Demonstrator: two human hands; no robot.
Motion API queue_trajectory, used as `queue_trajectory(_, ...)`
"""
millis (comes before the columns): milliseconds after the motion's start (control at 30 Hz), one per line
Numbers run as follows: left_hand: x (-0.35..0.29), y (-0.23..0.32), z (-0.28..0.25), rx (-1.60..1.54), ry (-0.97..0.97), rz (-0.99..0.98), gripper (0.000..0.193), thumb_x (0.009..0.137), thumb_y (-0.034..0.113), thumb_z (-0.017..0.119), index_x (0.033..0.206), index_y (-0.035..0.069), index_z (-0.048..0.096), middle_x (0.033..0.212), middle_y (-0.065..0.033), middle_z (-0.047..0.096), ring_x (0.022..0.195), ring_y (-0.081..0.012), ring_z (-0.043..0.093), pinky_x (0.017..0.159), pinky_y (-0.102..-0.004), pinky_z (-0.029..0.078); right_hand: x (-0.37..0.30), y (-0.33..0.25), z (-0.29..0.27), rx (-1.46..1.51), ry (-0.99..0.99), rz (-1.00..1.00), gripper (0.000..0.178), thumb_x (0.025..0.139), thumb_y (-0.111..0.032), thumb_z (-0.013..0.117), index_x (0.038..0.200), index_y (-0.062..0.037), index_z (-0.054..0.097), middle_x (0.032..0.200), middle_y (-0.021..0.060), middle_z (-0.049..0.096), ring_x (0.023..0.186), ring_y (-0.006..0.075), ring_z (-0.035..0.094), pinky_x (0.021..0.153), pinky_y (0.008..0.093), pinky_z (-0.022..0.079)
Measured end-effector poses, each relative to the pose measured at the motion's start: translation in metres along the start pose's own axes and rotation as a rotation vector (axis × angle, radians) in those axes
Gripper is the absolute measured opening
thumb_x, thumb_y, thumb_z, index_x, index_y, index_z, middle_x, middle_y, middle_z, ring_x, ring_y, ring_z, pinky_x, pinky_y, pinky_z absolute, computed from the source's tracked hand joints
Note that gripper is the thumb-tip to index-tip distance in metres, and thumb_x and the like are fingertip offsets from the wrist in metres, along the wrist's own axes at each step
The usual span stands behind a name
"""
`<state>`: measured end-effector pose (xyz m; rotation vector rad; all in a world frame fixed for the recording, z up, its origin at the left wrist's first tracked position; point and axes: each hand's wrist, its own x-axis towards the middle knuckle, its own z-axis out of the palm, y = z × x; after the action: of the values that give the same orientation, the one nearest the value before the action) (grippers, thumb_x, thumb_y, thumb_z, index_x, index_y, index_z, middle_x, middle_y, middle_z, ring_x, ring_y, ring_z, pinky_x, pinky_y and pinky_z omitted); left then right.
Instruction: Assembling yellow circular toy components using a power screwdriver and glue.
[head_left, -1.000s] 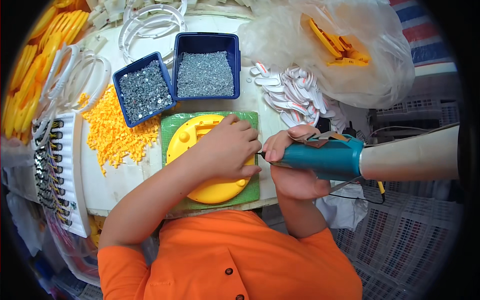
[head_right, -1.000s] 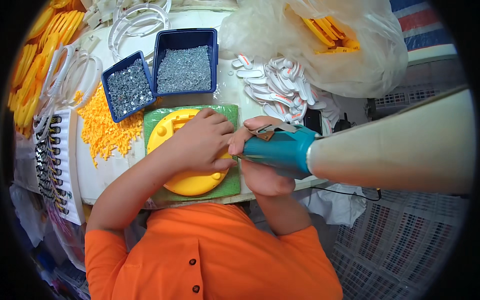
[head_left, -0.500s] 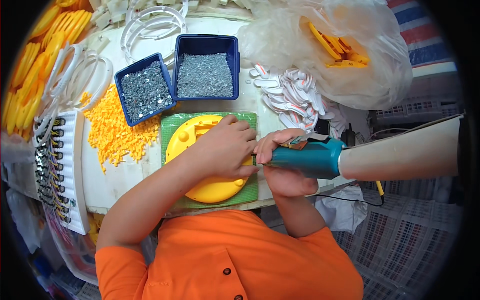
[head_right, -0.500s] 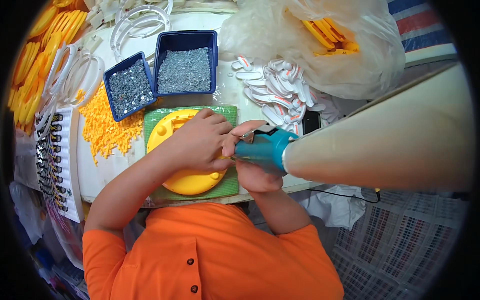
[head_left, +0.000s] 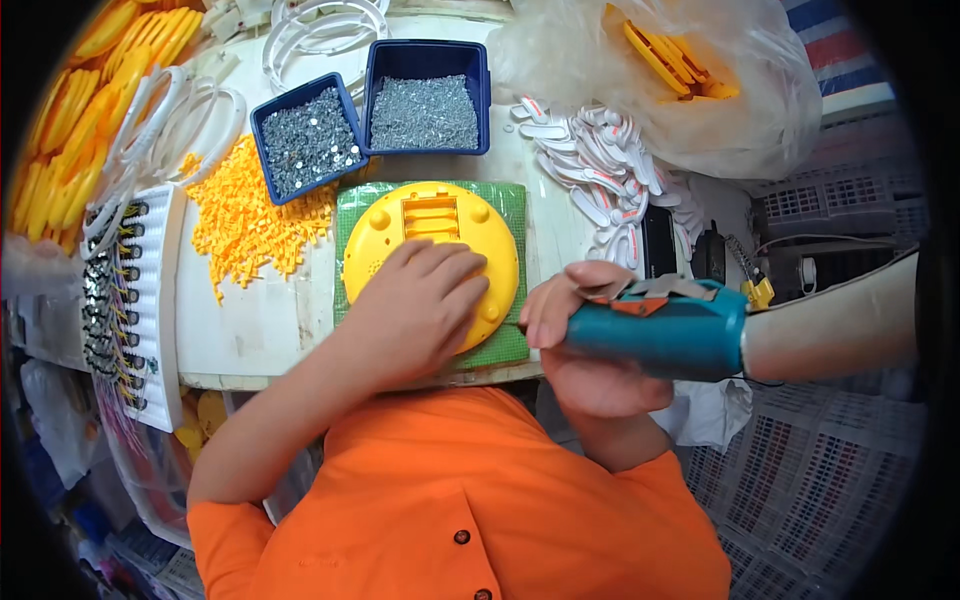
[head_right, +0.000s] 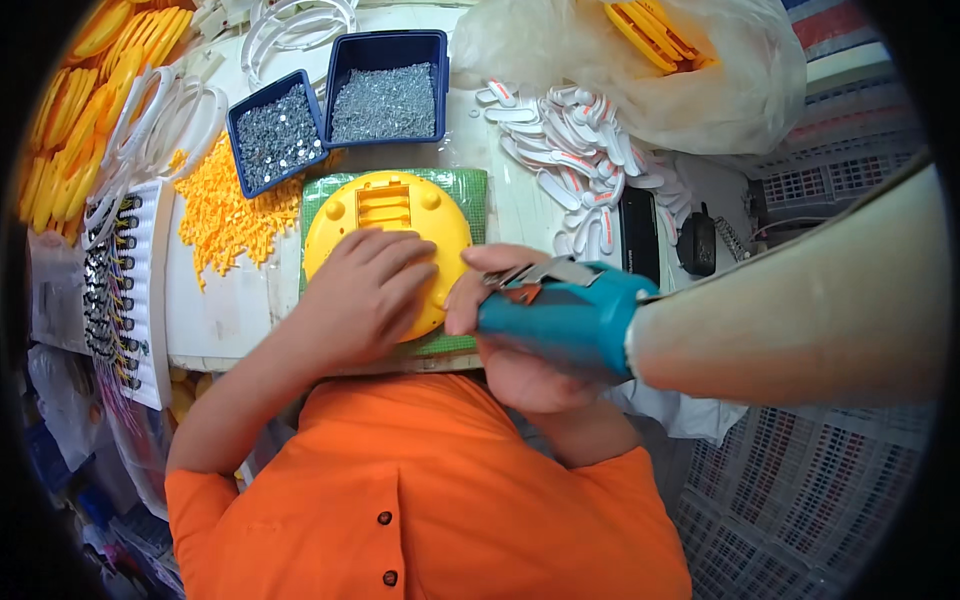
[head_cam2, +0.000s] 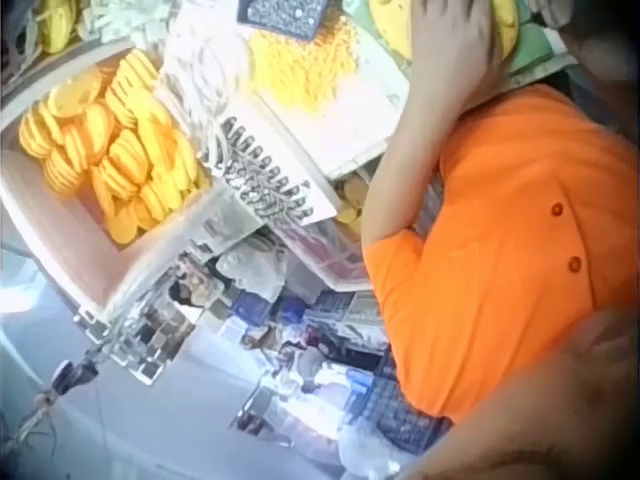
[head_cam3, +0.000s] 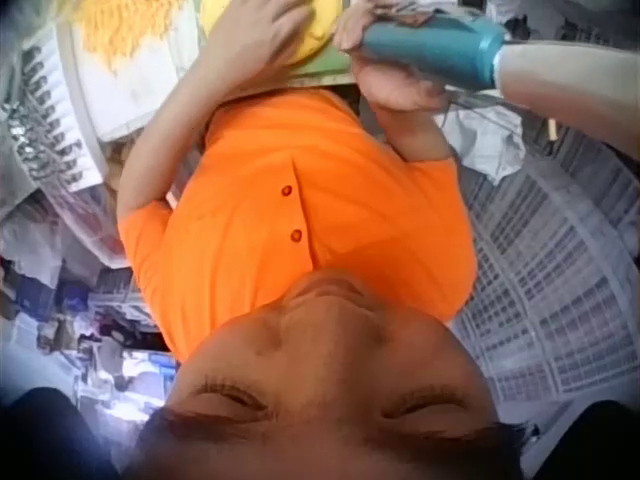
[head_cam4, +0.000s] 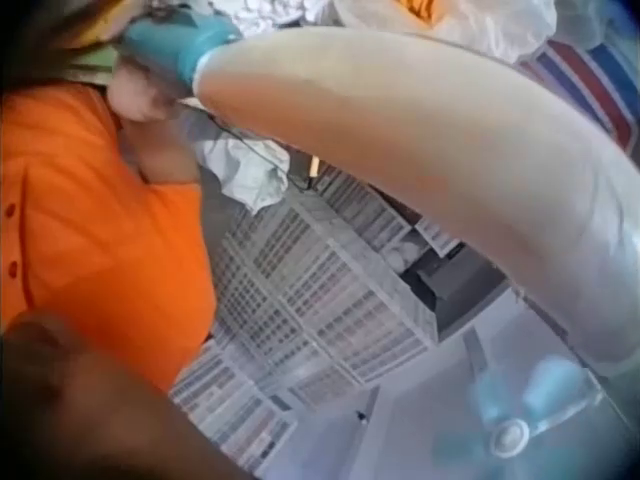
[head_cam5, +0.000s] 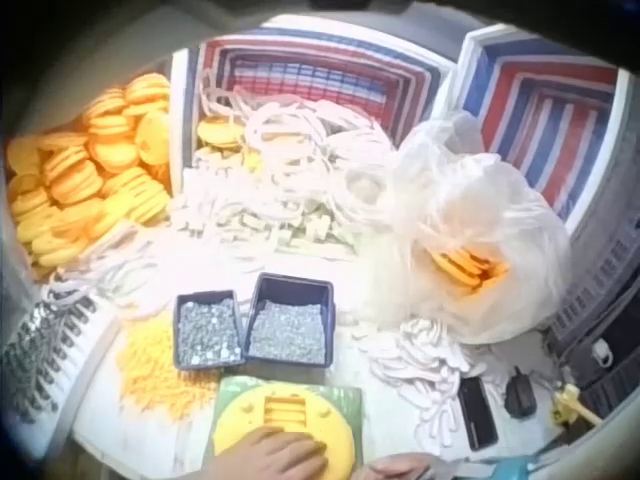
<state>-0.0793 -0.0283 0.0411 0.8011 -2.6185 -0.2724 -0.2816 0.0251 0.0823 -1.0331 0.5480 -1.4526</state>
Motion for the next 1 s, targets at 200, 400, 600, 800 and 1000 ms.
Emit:
queue_trajectory(200,-0.03,0.04,0.036,0.251,0.096,-0.169,0.056,0.091,0.033,0.065,0.136,0.0,0.06,0.151,-0.0178,0.053,0.144,-0.034,0.047,0.118,-0.053,0.032,-0.02,0.022,0.009,-0.064,-0.01,-0.021,0.099,0.082,-0.082,0.057,0.134,0.0013,0.051,0.087,0.0118,0.064,0.081,0.0236,0.061,0.083,0.0383,0.046)
queue_trajectory(400,-0.033,0.04,0.046,0.266,0.168,-0.165,0.055,0.092,0.032,0.064,0.136,0.0,0.061,0.148,-0.0179,0.056,0.142,-0.0341,0.049,0.118,-0.0534,0.033,-0.024,0.022,0.016,-0.146,-0.001,-0.056,0.098,0.081,-0.082,0.058,0.134,0.0002,0.05,0.087,0.0113,0.064,0.081,0.0235,0.061,0.083,0.0385,0.047)
queue_trajectory(600,-0.033,0.041,0.046,0.311,0.158,-0.154,0.049,0.096,0.029,0.058,0.135,0.001,0.063,0.149,-0.018,0.056,0.143,-0.0333,0.049,0.118,-0.0537,0.032,-0.025,0.031,0.012,-0.182,0.063,0.004,0.095,0.082,-0.08,0.058,0.13,0.002,0.053,0.087,0.0129,0.064,0.079,0.0255,0.061,0.08,0.0397,0.048)
queue_trajectory(800,-0.034,0.038,0.05,0.266,0.199,-0.132,0.048,0.095,0.024,0.051,0.133,-0.003,0.063,0.145,-0.0221,0.058,0.141,-0.037,0.051,0.115,-0.0564,0.036,-0.023,0.046,0.006,-0.157,-0.04,-0.146,0.094,0.083,-0.081,0.058,0.127,0.0024,0.056,0.086,0.0142,0.064,0.078,0.0267,0.061,0.08,0.0404,0.048)
queue_trajectory(1000,-0.034,0.037,0.034,0.233,0.118,-0.136,0.055,0.093,0.029,0.058,0.138,-0.003,0.058,0.149,-0.0198,0.055,0.143,-0.0348,0.048,0.116,-0.0532,0.036,-0.021,0.032,0.011,-0.159,0.005,-0.072,0.098,0.082,-0.083,0.056,0.132,0.0008,0.053,0.085,0.0123,0.064,0.078,0.0247,0.06,0.081,0.04,0.047)
